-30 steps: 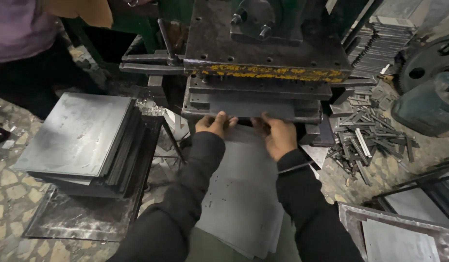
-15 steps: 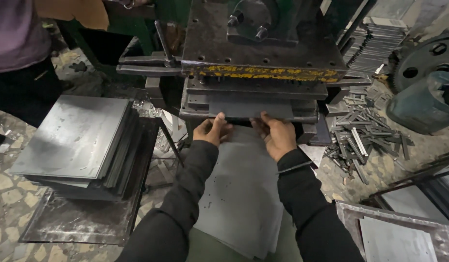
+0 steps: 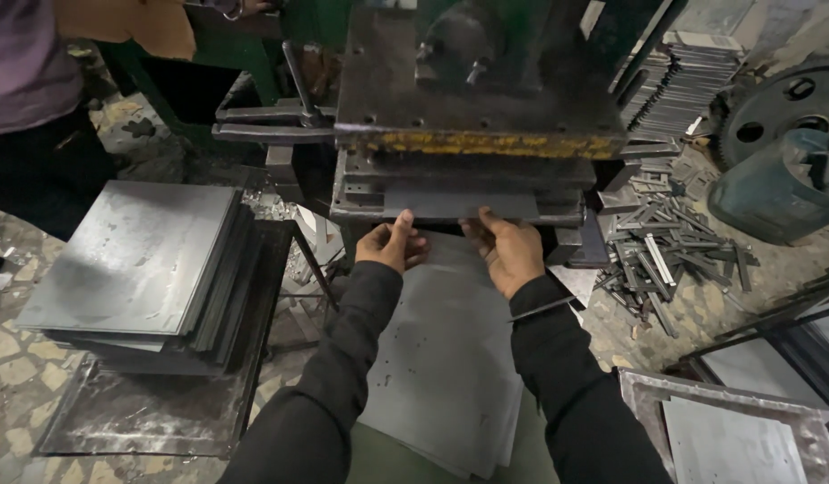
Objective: The person feeds metal sheets into a mechanical press for stamping or cutting processing.
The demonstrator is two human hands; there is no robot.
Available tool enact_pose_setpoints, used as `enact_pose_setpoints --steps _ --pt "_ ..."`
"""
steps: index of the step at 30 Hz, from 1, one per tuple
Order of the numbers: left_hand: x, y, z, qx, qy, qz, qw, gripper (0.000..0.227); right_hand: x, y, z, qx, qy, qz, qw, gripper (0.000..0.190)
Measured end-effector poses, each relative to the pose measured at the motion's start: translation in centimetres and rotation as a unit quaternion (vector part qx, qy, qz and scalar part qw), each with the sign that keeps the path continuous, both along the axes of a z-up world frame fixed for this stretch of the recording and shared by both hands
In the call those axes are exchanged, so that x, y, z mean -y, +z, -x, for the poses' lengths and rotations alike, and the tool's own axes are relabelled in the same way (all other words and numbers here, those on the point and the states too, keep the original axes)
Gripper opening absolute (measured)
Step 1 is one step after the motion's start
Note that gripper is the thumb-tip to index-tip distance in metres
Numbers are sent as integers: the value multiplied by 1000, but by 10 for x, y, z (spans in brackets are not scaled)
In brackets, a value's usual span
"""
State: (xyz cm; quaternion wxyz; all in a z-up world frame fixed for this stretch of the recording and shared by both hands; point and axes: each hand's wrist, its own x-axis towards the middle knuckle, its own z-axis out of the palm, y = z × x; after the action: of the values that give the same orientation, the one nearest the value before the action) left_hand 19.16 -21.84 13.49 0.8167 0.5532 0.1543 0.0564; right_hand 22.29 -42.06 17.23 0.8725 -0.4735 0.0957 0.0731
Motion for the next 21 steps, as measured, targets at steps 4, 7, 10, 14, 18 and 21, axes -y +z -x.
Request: enact_pose_setpoints --steps 4,7,10,14,18,21 --pt "1 -3 -3 -19 2 -5 1000 51 3 -13 -6 1 17 0 1000 12" --pt "3 -3 -8 -24 -6 -6 1000 47 1 -17 -4 14 19 24 999 12" --pt "4 -13 -21 -17 -25 38 999 41 -2 -15 -1 24 13 38 999 11" --pt "4 -29 -30 30 -34 147 988 28 -4 -14 0 6 9 1 1000 10" --pt "3 -58 7 173 -124 117 970 27 0 -22 23 44 23 -15 999 11" --pt "5 -59 58 -16 -183 123 975 27 -4 -17 54 30 53 9 998 17"
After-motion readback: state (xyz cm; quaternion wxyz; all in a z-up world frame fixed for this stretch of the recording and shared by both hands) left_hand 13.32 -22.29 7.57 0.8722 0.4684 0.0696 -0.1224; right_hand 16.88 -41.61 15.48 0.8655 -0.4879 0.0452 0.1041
